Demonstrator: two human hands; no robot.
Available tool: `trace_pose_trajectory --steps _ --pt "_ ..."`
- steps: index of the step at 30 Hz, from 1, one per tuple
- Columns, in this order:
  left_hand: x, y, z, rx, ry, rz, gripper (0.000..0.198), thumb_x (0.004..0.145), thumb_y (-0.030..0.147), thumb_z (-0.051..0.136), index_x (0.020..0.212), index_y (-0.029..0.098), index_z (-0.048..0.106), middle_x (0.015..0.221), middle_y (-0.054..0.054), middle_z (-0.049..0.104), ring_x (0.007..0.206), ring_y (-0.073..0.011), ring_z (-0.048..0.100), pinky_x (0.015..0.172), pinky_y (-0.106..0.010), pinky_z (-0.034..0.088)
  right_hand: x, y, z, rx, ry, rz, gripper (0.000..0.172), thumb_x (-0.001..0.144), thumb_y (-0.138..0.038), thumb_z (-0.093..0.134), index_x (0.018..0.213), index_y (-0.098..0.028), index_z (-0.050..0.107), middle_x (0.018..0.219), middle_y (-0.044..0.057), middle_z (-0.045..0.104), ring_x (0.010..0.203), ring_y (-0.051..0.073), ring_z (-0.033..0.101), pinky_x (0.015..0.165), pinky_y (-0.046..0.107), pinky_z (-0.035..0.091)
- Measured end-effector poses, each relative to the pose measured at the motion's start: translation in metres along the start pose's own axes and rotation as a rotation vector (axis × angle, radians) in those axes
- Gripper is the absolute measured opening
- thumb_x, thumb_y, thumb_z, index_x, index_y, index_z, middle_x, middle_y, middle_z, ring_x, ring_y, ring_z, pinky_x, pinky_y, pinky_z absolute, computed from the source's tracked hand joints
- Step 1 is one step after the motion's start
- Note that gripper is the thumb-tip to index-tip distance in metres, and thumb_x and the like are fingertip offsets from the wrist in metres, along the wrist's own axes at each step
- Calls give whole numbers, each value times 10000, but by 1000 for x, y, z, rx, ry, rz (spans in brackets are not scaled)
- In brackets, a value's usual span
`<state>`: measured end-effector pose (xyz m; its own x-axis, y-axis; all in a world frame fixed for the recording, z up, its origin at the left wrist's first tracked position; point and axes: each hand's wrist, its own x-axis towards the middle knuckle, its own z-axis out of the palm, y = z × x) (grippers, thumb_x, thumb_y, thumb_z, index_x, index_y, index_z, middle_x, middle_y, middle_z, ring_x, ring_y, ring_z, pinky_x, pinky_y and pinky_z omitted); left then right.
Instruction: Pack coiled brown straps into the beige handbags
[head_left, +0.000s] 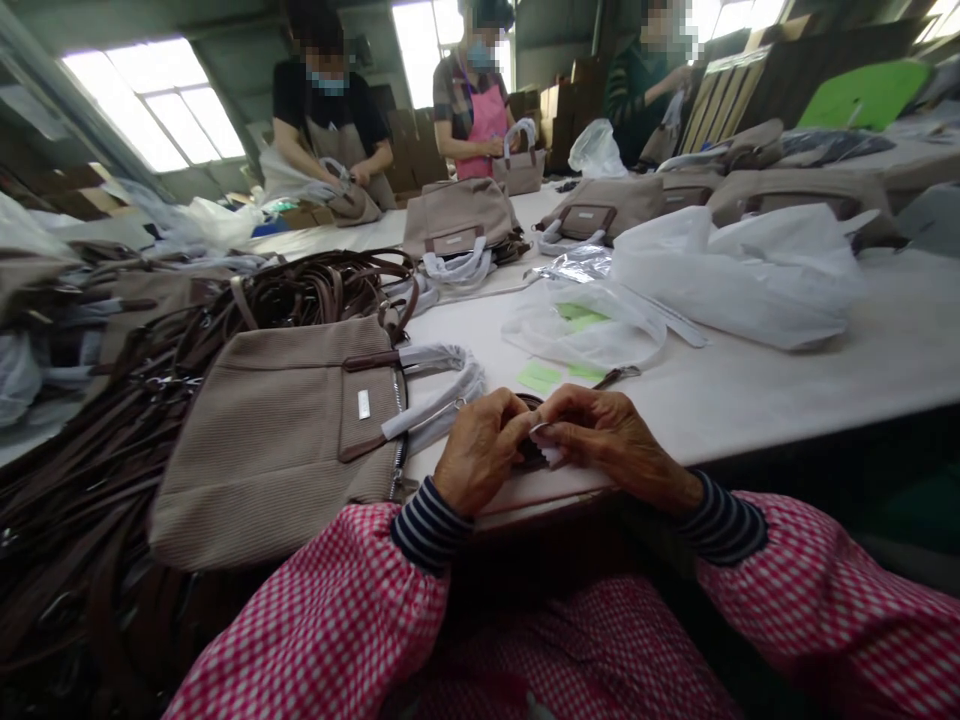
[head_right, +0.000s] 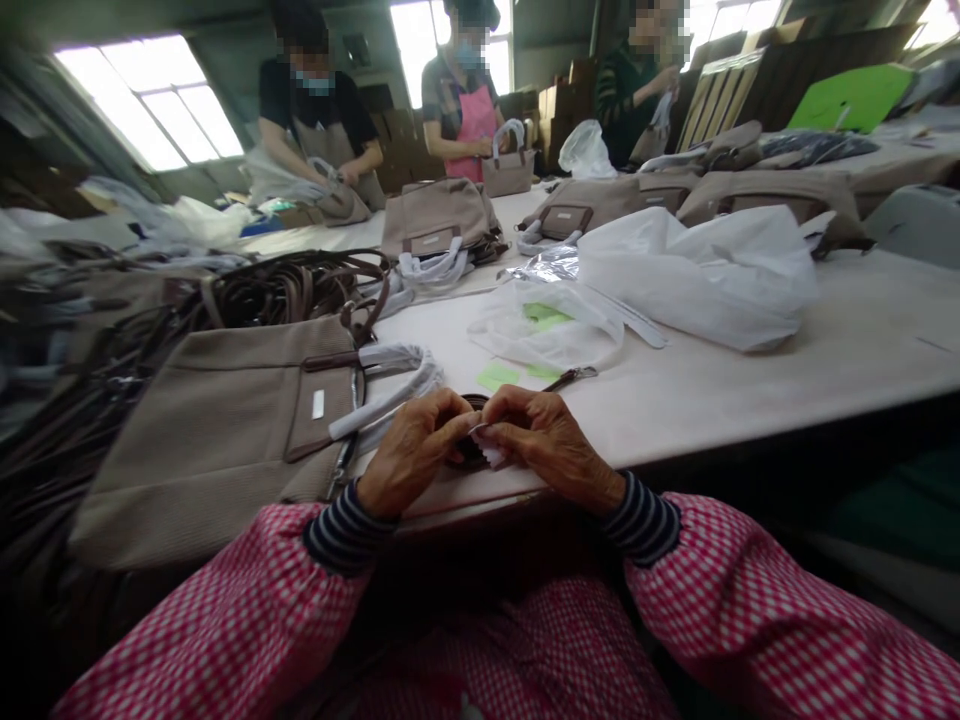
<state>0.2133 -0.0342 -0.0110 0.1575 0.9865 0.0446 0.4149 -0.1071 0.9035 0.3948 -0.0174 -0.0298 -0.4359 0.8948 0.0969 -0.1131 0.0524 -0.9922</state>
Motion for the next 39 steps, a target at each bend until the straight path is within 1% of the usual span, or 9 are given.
trace_pose_trajectory --steps 6,10,16,19,23,26,29,33,39 --pt "-4 0 7 33 109 19 191 960 302 527 792 215 554 726 -1 595 667 -181 604 605 -279 501 1 1 -3 -98 -65 -2 210 862 -376 791 896 -185 711 719 5 645 639 133 565 587 247 469" --pt "-6 -1 14 72 211 39 185 953 247 538 770 223 527 732 -6 583 707 -188 575 698 -315 470 2 0 -9 -197 -144 -74 171 892 -359 755 858 -193 731 885 55 677 812 190 611 724 302 511" --pt "-7 -6 14 -77 249 1 198 975 328 508 824 206 546 781 -18 627 664 -172 634 587 -272 500 -2 -2 -18 -373 -249 -157 124 927 -319 725 883 -204 741 1036 64 682 982 218 626 881 328 491" --pt "-5 -8 12 -157 246 -2 226 967 368 526 830 191 561 768 -9 626 597 -150 627 547 -256 505 0 -5 -16 -382 -202 -95 219 953 -383 693 869 -182 711 882 40 678 814 168 614 755 288 495" --pt "-2 -8 9 -203 207 40 250 938 405 595 821 184 585 764 1 616 635 -148 623 575 -249 536 9 -8 -9 -247 -132 85 271 916 -443 725 917 -192 626 618 -62 578 476 85 438 467 217 357" --pt "-8 -9 6 -166 184 88 219 967 385 578 871 188 588 826 -18 646 756 -173 652 664 -271 569 14 -9 -5 -237 -175 33 234 850 -367 784 913 -173 669 761 -22 656 583 92 530 516 209 403" --pt "-21 -17 5 59 197 211 159 965 288 614 1101 209 591 1048 -54 686 919 -199 676 842 -338 566 12 -9 -4 -231 -133 31 207 884 -356 723 849 -154 691 684 -28 613 557 83 483 510 209 364" --pt "-32 -28 5 326 144 335 513 904 142 670 1367 265 487 1183 -62 659 1083 -225 651 984 -390 516 10 -6 -7 -189 -34 64 214 894 -353 702 821 -164 633 540 -79 484 466 66 349 460 212 241" --pt "-24 -21 -3 385 45 285 160 911 128 663 1034 223 624 1019 -33 635 942 -205 634 843 -326 489 5 -7 -4 -179 35 -48 201 881 -318 714 767 -176 630 614 -49 509 553 99 408 522 243 319"
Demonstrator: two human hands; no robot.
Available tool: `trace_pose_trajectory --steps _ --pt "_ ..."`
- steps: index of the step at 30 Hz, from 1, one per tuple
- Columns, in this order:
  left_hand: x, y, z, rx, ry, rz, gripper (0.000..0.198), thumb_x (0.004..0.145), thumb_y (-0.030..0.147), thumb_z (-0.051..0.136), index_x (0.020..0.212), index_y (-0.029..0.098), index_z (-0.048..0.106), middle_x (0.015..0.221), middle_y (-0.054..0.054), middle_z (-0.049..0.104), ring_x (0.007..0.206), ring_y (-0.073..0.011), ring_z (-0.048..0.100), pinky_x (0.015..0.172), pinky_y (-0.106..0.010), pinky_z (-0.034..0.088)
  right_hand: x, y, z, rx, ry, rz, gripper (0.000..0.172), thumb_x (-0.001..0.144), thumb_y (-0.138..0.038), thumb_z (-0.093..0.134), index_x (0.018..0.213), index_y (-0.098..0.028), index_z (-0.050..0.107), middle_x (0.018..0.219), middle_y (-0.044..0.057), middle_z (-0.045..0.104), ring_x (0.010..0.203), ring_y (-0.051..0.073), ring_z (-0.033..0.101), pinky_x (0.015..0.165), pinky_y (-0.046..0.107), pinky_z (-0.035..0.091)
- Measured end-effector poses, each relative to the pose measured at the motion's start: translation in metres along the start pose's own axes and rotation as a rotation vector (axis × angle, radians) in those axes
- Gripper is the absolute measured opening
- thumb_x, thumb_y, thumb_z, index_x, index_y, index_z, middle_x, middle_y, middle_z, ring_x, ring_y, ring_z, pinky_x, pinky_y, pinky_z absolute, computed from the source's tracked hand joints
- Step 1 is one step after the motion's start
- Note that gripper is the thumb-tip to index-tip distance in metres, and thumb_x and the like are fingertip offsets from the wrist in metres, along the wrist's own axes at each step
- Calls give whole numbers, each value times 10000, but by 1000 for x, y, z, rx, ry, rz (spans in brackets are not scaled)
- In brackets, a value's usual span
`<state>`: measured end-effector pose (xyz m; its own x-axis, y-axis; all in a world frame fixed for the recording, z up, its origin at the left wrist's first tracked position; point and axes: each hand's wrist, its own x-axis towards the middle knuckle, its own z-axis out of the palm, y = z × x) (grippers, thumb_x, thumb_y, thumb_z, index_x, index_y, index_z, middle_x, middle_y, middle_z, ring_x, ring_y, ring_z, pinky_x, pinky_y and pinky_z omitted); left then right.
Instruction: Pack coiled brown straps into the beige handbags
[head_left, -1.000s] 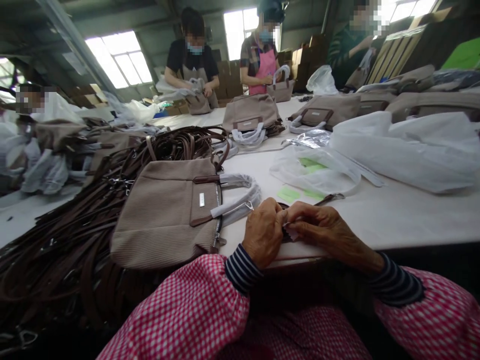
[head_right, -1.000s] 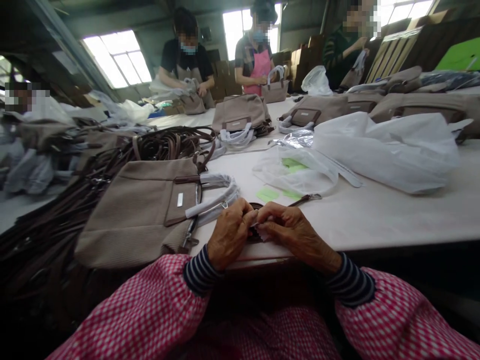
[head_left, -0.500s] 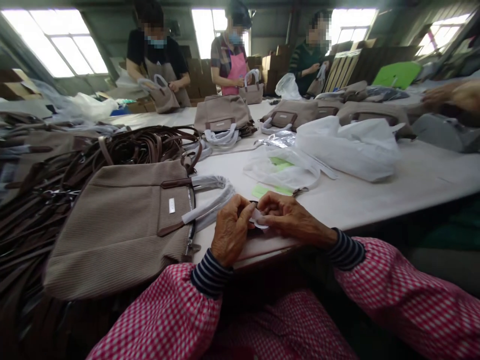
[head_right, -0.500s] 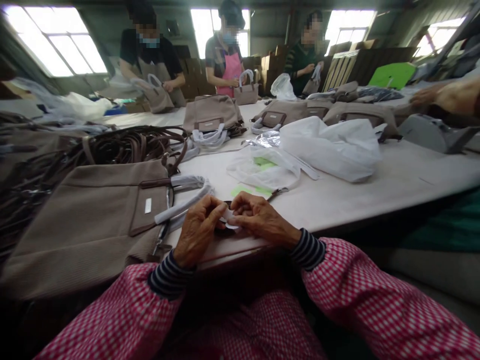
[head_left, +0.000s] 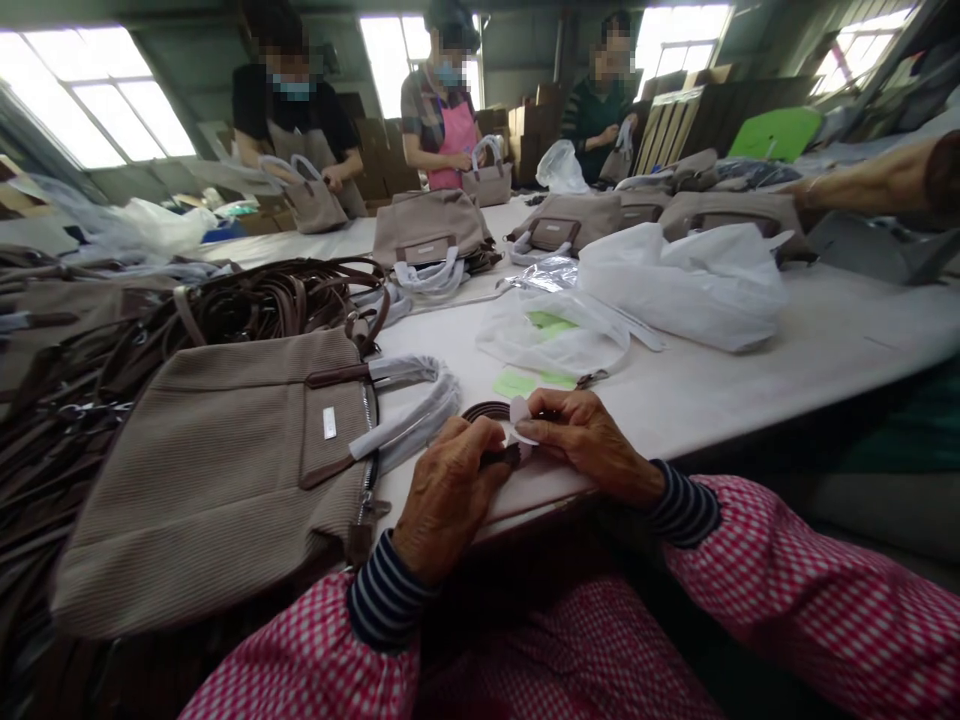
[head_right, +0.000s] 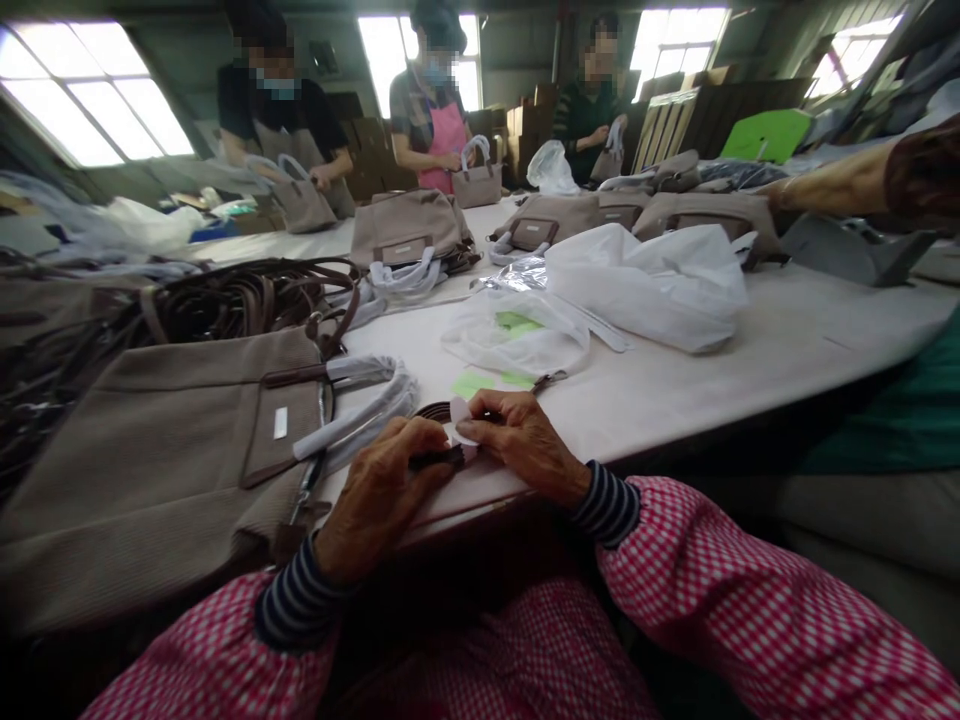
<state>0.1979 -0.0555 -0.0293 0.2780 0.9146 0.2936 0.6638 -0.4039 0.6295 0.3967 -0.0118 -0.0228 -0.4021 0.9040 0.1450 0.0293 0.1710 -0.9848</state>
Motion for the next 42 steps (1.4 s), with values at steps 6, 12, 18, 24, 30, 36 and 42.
trace_pose_trajectory --steps 6,12,18,24,30,36,42 --pt "2 2 -13 -82 -50 18 110 924 149 701 1021 192 674 987 -26 658 931 -191 630 841 -313 471 -27 -11 0 -182 52 -235 158 940 -277 696 813 -183 702 802 21 638 778 166 582 728 293 447" --pt "-2 -2 -4 207 -49 223 122 967 109 645 1004 212 700 938 -23 696 967 -251 604 823 -381 431 -15 -14 -3 -209 -5 -107 202 928 -283 690 769 -159 670 646 -26 577 572 102 472 537 243 363" --pt "-9 -2 3 359 185 467 85 985 105 592 1048 153 624 1000 -65 717 992 -261 649 918 -449 444 3 -16 10 77 -24 -8 288 894 -362 735 734 -160 607 573 -57 542 469 66 441 466 212 323" --pt "-7 -2 2 294 219 547 122 1005 107 593 1097 162 651 1021 -69 715 974 -223 644 854 -357 492 4 -18 21 263 80 74 370 791 -395 828 677 -147 578 560 -66 521 419 31 367 399 193 215" --pt "-6 -5 3 159 161 495 146 1028 146 569 955 181 690 972 -46 725 877 -186 635 783 -312 485 0 -16 29 272 164 50 367 791 -396 833 677 -134 603 587 -38 559 431 26 357 412 197 202" --pt "-7 -8 6 273 82 545 260 1071 214 476 940 165 695 946 -55 718 833 -206 614 734 -340 453 -2 -14 36 339 291 53 394 741 -401 868 635 -158 576 526 -60 489 408 33 322 407 213 172" --pt "-7 -7 7 243 31 536 292 1089 234 446 989 169 713 952 -51 708 866 -191 633 750 -311 481 -23 -18 41 176 234 -29 285 837 -338 797 675 -163 640 508 -64 448 462 61 354 451 216 260"
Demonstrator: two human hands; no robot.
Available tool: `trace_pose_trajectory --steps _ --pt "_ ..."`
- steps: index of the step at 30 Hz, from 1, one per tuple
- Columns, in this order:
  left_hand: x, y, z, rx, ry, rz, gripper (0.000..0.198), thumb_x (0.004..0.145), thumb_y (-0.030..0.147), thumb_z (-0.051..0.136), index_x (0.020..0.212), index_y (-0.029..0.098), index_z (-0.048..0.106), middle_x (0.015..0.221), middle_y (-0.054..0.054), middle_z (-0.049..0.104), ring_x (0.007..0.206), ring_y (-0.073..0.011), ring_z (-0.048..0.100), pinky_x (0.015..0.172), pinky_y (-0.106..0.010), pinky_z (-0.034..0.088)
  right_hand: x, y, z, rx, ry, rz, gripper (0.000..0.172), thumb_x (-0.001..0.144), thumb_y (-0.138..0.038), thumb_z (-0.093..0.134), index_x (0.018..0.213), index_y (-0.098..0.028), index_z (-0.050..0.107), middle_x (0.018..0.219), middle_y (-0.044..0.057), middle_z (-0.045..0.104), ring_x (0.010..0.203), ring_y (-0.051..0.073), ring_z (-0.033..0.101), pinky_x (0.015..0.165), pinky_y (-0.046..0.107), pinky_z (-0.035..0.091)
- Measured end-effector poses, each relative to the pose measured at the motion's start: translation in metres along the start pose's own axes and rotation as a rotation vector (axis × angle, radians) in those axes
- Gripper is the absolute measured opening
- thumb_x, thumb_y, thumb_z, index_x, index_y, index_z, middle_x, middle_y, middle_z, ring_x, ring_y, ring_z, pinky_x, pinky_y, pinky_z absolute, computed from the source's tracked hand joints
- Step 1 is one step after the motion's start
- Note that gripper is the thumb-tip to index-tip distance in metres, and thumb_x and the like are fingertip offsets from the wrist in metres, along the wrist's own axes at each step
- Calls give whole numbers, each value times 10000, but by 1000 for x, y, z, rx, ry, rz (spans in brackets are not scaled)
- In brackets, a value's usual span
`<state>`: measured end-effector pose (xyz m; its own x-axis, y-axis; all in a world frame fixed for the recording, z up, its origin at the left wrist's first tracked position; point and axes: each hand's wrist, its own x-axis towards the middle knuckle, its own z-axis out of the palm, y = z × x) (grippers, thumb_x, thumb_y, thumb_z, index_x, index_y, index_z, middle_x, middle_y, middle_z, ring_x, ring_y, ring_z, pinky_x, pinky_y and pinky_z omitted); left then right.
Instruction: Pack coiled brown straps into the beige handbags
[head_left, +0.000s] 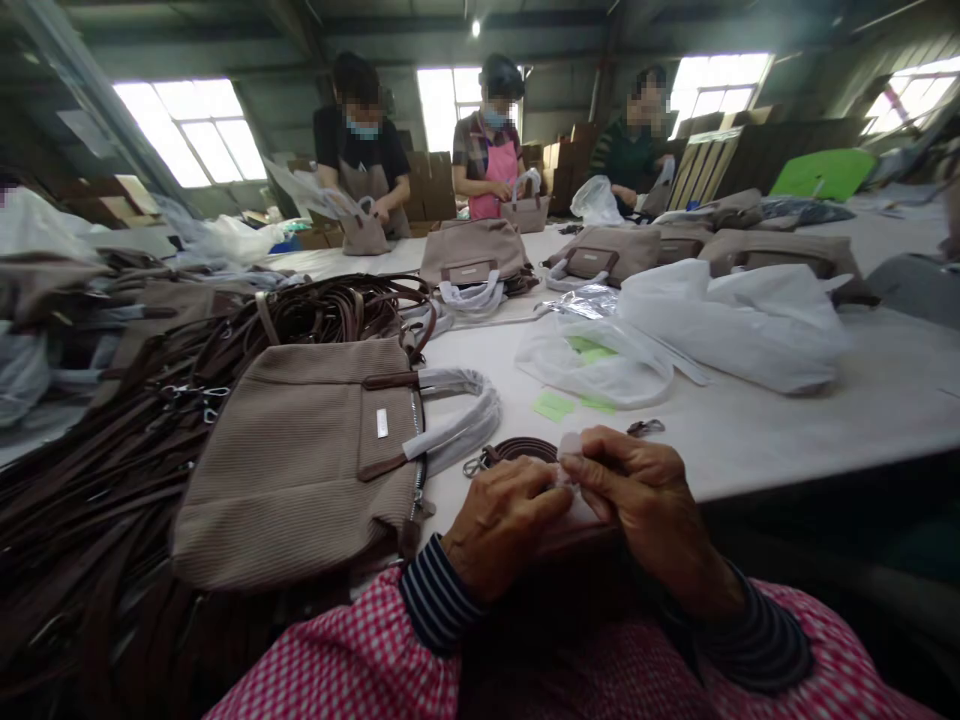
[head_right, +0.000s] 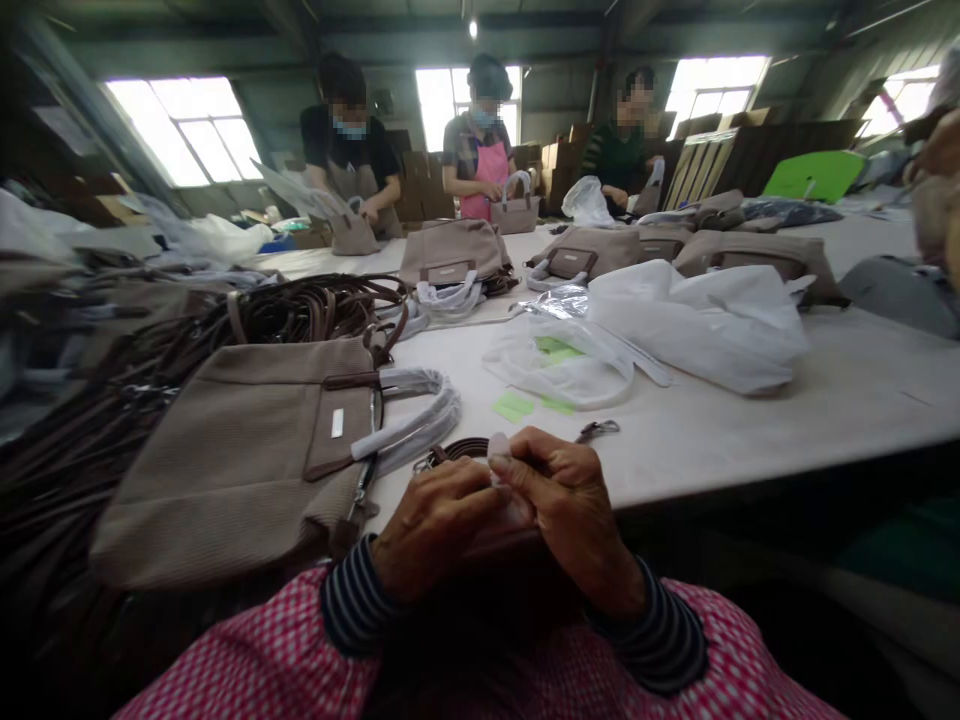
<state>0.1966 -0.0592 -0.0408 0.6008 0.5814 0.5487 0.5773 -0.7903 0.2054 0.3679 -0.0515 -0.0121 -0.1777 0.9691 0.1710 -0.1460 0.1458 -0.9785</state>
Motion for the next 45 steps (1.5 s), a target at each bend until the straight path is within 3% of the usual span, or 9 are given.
trace_pose_trajectory --steps 8,11,14,18,23,30,34,38,45 --pt "-16 11 -6 127 -164 -34 193 1058 247 512 1154 191 669 1271 -75 681 1237 -246 601 1188 -464 402 4 -5 -26 -396 -252 35 364 853 -470 750 669 -182 624 595 -30 491 542 99 422 485 216 350" --pt "-23 23 -30 125 -189 -67 204 1044 262 531 1198 238 662 1528 -48 534 1485 -286 401 1267 -503 293 7 -10 -47 -520 -259 67 391 848 -581 716 755 -201 722 599 1 572 521 127 482 470 237 378" --pt "-18 27 -69 101 -257 -129 147 1043 287 546 1077 250 683 1336 -9 674 1240 -220 599 1102 -402 464 18 -18 -60 -610 -160 -32 412 825 -638 712 843 -233 787 610 26 614 540 163 520 460 261 373" --pt "-2 -4 -109 228 -312 -408 75 960 255 677 1014 203 684 1041 -61 733 1030 -266 637 915 -407 522 43 -35 -44 -641 -184 -151 408 833 -640 708 840 -239 781 746 60 692 659 205 580 543 292 422" --pt "-2 -64 -96 -21 -195 -622 546 759 140 785 1283 202 649 1017 -53 736 994 -283 633 893 -429 518 90 -41 -3 -716 -305 -269 305 900 -497 680 858 -206 763 759 42 683 686 184 555 601 294 408" --pt "-14 -82 -81 -347 244 -768 159 738 258 742 850 166 678 757 3 608 713 -170 577 679 -294 499 137 -24 11 -664 -481 -173 215 873 -339 658 824 -151 750 709 32 677 618 158 587 564 272 421" --pt "-21 -93 -95 -500 671 -904 331 889 508 609 937 188 543 747 33 533 650 -139 583 669 -297 550 149 -25 31 -738 -574 -241 249 919 -306 609 794 -143 751 690 25 664 636 150 562 599 269 402" --pt "-35 -103 -108 -224 1021 -977 486 727 284 769 1128 200 509 921 -13 624 765 -192 655 750 -370 585 157 -9 71 -897 -755 -408 190 918 -142 582 944 -146 770 954 69 739 835 178 620 781 291 446" --pt "-53 -92 -123 837 394 -476 822 864 -8 577 1596 246 300 1709 -191 232 1601 -428 129 1240 -726 172 144 43 106 -1090 -865 -658 210 956 -116 512 1114 -128 651 1167 129 648 1079 235 566 1019 379 445"
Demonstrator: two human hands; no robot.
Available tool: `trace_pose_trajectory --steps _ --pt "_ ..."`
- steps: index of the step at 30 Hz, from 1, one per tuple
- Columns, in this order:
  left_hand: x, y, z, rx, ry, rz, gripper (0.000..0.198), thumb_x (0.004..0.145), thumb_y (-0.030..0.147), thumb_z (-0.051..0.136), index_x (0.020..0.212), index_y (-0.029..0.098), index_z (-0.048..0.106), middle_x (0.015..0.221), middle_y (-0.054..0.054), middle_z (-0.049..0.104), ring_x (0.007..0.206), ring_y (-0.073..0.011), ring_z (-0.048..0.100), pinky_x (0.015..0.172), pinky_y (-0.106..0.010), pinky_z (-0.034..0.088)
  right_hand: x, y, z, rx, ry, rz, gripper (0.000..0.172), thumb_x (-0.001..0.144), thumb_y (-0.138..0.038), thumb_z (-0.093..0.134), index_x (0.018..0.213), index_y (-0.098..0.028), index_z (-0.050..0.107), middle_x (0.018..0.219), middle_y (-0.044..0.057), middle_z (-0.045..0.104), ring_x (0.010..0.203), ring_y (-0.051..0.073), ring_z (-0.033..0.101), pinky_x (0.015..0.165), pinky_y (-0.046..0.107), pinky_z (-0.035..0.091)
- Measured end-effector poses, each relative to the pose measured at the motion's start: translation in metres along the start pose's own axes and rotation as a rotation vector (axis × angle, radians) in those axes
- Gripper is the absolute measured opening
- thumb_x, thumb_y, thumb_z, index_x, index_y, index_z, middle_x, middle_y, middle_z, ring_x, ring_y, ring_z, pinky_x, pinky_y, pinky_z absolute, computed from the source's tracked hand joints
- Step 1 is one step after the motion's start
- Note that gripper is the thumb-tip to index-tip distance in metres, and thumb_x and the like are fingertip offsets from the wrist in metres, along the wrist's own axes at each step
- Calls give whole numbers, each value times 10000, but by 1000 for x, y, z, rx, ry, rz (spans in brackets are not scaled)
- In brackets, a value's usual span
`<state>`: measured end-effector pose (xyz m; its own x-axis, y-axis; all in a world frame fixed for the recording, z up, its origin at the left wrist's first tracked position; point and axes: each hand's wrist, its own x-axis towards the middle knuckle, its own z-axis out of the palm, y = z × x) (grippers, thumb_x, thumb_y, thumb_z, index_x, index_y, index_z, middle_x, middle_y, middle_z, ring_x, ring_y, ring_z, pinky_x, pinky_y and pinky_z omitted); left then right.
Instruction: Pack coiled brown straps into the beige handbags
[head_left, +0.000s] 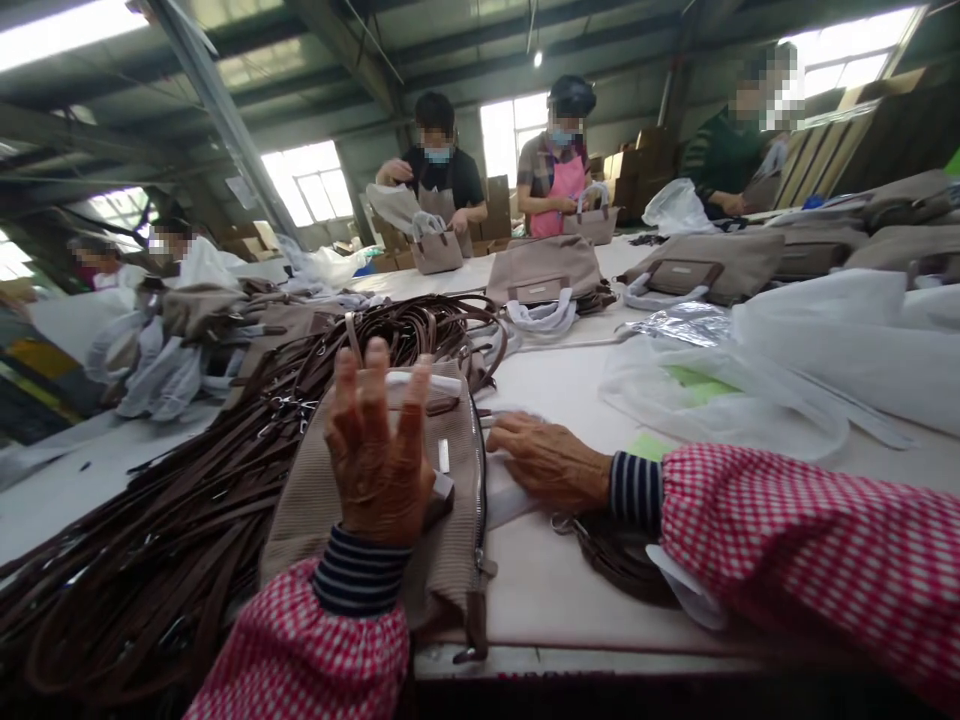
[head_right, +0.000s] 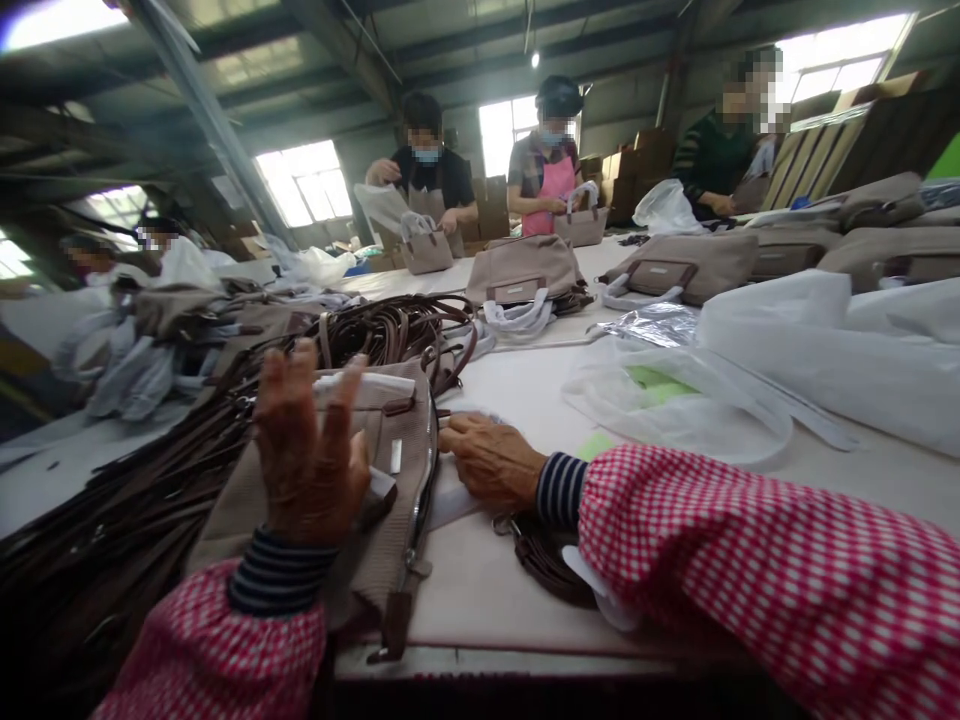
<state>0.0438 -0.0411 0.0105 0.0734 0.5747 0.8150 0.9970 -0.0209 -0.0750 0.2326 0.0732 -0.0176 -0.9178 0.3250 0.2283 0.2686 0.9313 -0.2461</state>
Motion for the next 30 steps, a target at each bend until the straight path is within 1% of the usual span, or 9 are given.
trace_pose_trajectory --steps 1,3,5,8,11,16,20,25,30 --pt "1 -3 -1 20 -98 158 782 882 -39 516 1580 268 343 1707 -163 272 1604 -405 158 1243 -724 161 -1 0 4 -14 18 -4 254 951 -119 513 1174 -137 632 1202 127 637 1101 242 551 1026 392 445" --pt "7 -10 -1 -44 -339 451 731 891 -77 428 1533 273 420 1658 -130 396 1585 -339 267 1253 -656 240 -3 2 7 -51 10 -27 318 947 -128 513 1249 -144 613 1253 134 625 1118 258 529 1019 414 454" --pt "16 -18 3 -156 -550 609 678 877 -75 424 1479 231 476 1583 -135 495 1545 -309 354 1210 -559 381 -3 3 8 -83 -16 -57 348 957 -137 502 1285 -149 617 1315 144 611 1105 267 520 1012 429 458" --pt "33 -28 15 -284 -751 579 638 857 -63 438 1420 226 509 1402 -109 626 1386 -271 525 1088 -444 512 -1 4 8 -94 -27 -54 395 965 -144 500 1331 -212 630 1405 133 571 1094 275 518 961 429 474" --pt "46 -29 27 -309 -865 488 645 793 -66 466 1365 230 513 1245 -83 655 1146 -238 638 931 -362 559 0 4 8 -127 -28 -44 389 979 -197 520 1343 -262 641 1396 143 551 1078 293 513 846 402 490" --pt "60 -25 33 -163 -935 535 612 707 -26 549 1281 184 521 1130 -89 605 962 -249 622 816 -359 528 -2 3 7 -163 -29 -60 359 976 -218 552 1318 -242 657 1382 160 535 1063 280 502 812 363 474" --pt "61 -29 31 -123 -941 652 360 773 6 583 1087 183 574 1021 -80 632 1015 -274 568 795 -352 493 -3 3 8 -146 -25 -72 339 993 -195 507 1289 -235 666 1317 149 565 1050 279 500 840 381 464" --pt "49 -37 35 -86 -940 758 270 872 154 669 1132 208 617 1204 -93 635 1111 -296 518 901 -401 483 1 3 2 -97 -67 -42 255 965 -146 522 1154 -185 689 1175 120 609 1037 255 519 880 367 457" --pt "41 -40 44 -87 -880 777 287 909 100 589 1176 201 620 1257 -97 617 1156 -305 492 905 -413 475 10 11 -15 -87 -10 84 252 964 -123 524 1142 -192 688 1241 112 610 1123 247 554 912 343 458"
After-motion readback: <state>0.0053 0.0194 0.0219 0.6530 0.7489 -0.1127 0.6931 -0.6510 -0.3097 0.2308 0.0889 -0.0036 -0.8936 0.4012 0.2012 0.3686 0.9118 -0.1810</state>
